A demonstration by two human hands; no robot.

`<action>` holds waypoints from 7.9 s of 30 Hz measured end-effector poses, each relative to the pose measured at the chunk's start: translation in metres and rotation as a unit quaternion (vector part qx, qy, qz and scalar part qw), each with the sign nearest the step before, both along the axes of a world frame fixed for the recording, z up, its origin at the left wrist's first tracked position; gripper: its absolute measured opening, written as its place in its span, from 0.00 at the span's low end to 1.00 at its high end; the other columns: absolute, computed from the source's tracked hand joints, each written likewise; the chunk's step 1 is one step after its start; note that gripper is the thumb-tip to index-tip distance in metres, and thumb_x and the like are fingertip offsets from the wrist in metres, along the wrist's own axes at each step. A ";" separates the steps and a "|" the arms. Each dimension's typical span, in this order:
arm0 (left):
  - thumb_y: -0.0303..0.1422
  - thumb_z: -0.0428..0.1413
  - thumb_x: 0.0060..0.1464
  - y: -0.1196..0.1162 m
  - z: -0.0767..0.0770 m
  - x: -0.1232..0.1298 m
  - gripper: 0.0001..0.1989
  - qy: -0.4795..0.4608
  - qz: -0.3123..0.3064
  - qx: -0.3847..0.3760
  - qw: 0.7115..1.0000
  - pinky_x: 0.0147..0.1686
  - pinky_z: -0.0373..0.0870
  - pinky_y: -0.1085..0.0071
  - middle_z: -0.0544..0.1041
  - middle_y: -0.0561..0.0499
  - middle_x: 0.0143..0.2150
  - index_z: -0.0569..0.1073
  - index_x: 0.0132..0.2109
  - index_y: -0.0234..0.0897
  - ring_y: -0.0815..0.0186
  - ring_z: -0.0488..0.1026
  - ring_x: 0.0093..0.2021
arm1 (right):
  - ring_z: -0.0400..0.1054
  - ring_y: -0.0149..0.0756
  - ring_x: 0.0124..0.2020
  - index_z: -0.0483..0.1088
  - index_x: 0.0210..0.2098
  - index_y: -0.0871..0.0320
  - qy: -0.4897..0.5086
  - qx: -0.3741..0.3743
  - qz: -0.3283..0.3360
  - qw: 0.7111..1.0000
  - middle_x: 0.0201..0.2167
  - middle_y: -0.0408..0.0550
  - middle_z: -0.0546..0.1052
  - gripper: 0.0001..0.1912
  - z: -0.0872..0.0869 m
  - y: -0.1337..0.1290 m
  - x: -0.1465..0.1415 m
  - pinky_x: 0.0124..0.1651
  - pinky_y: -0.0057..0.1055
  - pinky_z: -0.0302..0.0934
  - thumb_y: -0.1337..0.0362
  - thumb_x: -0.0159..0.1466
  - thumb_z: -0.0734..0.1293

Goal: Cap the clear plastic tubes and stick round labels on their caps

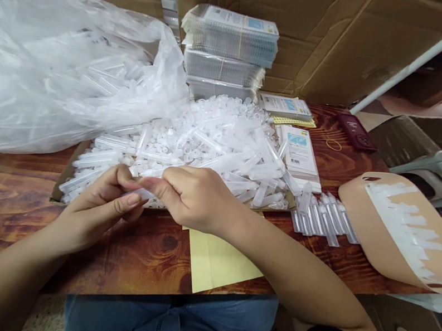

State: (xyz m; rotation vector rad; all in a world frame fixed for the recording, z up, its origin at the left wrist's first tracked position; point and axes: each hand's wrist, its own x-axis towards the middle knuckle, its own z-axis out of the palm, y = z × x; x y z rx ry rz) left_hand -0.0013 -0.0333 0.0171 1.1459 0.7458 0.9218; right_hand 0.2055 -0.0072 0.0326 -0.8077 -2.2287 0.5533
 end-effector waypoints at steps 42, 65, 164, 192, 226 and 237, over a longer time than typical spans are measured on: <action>0.38 0.46 0.59 0.042 -0.013 -0.047 0.19 0.626 0.024 0.323 0.709 0.44 0.75 0.59 0.80 0.44 0.44 0.81 0.44 0.38 0.53 0.78 0.41 | 0.71 0.45 0.46 0.72 0.44 0.60 -0.339 0.038 -0.092 0.936 0.44 0.53 0.76 0.08 0.046 0.079 -0.013 0.45 0.39 0.62 0.62 0.69 0.65; 0.31 0.51 0.61 0.041 -0.014 -0.038 0.12 0.588 0.005 0.354 0.727 0.44 0.72 0.58 0.79 0.44 0.39 0.79 0.40 0.33 0.56 0.77 0.41 | 0.69 0.43 0.44 0.70 0.50 0.62 -0.270 0.139 -0.029 0.952 0.44 0.55 0.76 0.14 0.022 0.059 -0.010 0.45 0.38 0.60 0.62 0.74 0.57; 0.51 0.67 0.49 -0.022 -0.041 -0.022 0.23 0.078 0.419 0.089 0.900 0.22 0.54 0.77 0.67 0.56 0.23 0.72 0.37 0.37 0.73 0.60 0.24 | 0.74 0.45 0.44 0.77 0.40 0.62 -0.447 0.012 0.049 0.893 0.44 0.58 0.81 0.11 0.009 0.079 -0.084 0.36 0.33 0.55 0.76 0.62 0.65; 0.33 0.60 0.61 -0.038 -0.043 -0.006 0.07 0.185 0.242 0.260 0.916 0.40 0.66 0.72 0.69 0.53 0.38 0.69 0.43 0.41 0.69 0.68 0.38 | 0.75 0.30 0.39 0.74 0.38 0.58 0.147 0.042 0.167 0.974 0.34 0.47 0.80 0.03 -0.014 0.018 -0.006 0.43 0.29 0.70 0.67 0.64 0.72; 0.38 0.60 0.61 -0.046 -0.032 -0.004 0.09 0.128 0.155 0.181 0.963 0.40 0.67 0.67 0.68 0.50 0.38 0.67 0.41 0.42 0.65 0.68 0.39 | 0.64 0.32 0.31 0.65 0.36 0.56 -0.036 -0.108 0.094 0.989 0.32 0.46 0.73 0.11 -0.003 -0.014 -0.004 0.35 0.29 0.58 0.56 0.70 0.61; 0.37 0.60 0.60 -0.028 -0.004 0.003 0.08 0.167 0.108 0.221 0.955 0.42 0.69 0.65 0.69 0.49 0.40 0.68 0.41 0.42 0.63 0.69 0.40 | 0.62 0.30 0.28 0.62 0.32 0.56 -0.001 -0.099 0.058 0.993 0.26 0.42 0.68 0.12 0.008 -0.014 0.003 0.33 0.28 0.56 0.59 0.71 0.59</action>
